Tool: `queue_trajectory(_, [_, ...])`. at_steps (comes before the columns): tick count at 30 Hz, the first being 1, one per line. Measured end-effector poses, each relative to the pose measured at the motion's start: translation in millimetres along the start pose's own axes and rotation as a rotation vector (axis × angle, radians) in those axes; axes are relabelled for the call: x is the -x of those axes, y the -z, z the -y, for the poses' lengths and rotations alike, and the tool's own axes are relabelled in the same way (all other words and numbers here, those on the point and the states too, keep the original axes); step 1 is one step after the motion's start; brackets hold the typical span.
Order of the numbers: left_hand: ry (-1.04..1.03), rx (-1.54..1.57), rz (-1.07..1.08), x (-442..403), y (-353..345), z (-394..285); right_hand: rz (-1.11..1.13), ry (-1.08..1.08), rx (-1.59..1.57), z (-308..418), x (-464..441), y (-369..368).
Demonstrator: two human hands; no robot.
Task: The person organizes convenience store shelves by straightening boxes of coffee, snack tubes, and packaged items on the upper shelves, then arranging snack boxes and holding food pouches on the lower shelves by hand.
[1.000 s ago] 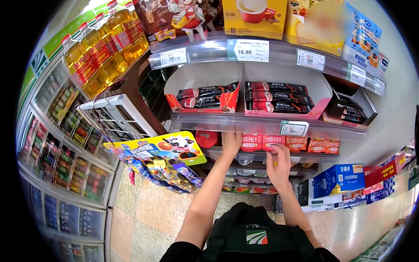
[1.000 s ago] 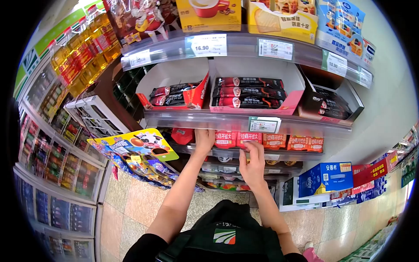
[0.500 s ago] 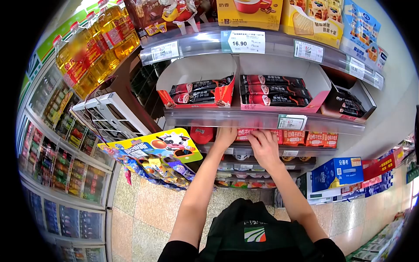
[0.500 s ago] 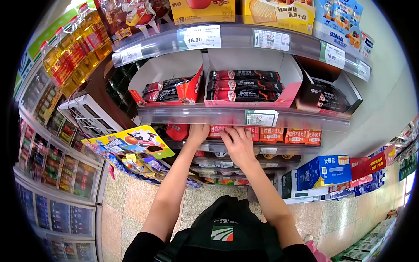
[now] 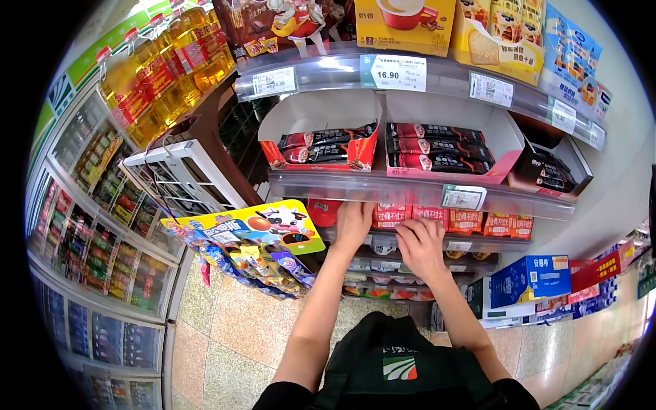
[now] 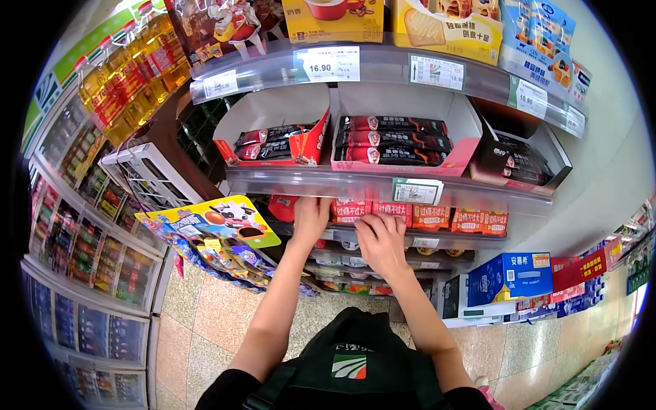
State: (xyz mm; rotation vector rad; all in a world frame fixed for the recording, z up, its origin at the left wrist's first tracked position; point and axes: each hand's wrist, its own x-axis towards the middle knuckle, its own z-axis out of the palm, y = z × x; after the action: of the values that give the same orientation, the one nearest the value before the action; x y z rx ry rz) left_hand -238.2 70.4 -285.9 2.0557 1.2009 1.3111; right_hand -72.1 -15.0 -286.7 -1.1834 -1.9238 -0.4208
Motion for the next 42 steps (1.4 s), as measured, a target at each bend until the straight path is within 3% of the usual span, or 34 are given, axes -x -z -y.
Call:
queue_trajectory(2, [-0.065,-0.197,-0.359,10.1,15.5,-8.1,-0.037,0.006,-0.013,2.7,-0.4,1.1])
queue_trajectory(3, [-0.155,-0.448,-0.455,6.3,24.2,-3.5,-0.065,-0.004,-0.019,4.8,-1.3,0.3])
queue_trajectory(7, [0.082,-0.694,-0.319,1.4,39.0,4.6,-0.064,-0.001,-0.092,26.9,-4.7,0.2])
queue_trajectory(11, [0.14,-0.775,-0.274,0.8,34.2,2.4,-0.042,0.029,-0.16,34.5,2.1,-3.5])
queue_trajectory(18, [0.195,-0.418,-0.586,9.9,16.0,7.0,-0.026,0.02,-0.191,39.1,7.8,2.6])
queue_trajectory(21, [0.09,-0.351,-0.632,24.5,7.3,-3.4,-0.003,-0.108,-0.392,42.7,7.1,2.0])
queue_trajectory(23, [0.064,-0.343,-0.599,47.1,-0.3,-16.0,0.066,-0.447,-0.722,50.7,-4.5,3.3])
queue_trajectory(24, [0.1,-0.258,-0.536,65.0,-5.0,-18.2,0.071,-0.457,-0.72,55.2,-8.4,1.5])
queue_trajectory(26, [0.01,-0.281,-0.612,97.8,-19.9,-25.6,0.102,-0.519,-0.774,61.5,-14.1,-2.7])
queue_trajectory(28, [-0.049,-0.338,-0.564,127.5,-22.1,-48.1,0.186,-0.449,-0.664,57.2,-3.9,-9.7])
queue_trajectory(30, [-0.055,-0.373,-0.528,150.3,-25.2,-50.2,0.213,-0.67,-0.9,53.6,9.6,-18.2])
queue_trajectory(32, [-0.242,-0.363,-0.468,164.1,-18.9,-53.7,0.218,-0.692,-0.994,55.7,22.6,-23.1])
queue_trajectory(34, [-0.259,-0.407,-0.439,172.7,-11.8,-54.1,0.108,-0.944,-1.4,73.1,12.7,-2.7])
queue_trajectory(37, [-0.373,-0.364,-0.399,179.1,-1.8,-59.3,0.075,-1.18,-1.619,73.0,6.4,12.5])
queue_trajectory(38, [-0.373,-0.364,-0.397,180.4,2.2,-67.0,0.098,-1.245,-1.725,69.2,6.4,16.6])
queue_trajectory(40, [-0.126,-0.121,-0.331,174.1,9.7,-85.2,0.055,-1.2,-1.708,63.6,4.3,22.4])
queue_trajectory(41, [-0.052,0.275,-0.349,172.0,8.6,-91.3,0.014,-1.161,-1.689,62.2,2.5,24.8])
queue_trajectory(42, [-0.06,0.277,-0.348,166.3,10.4,-95.4,0.007,-1.154,-1.689,63.7,0.8,28.0])
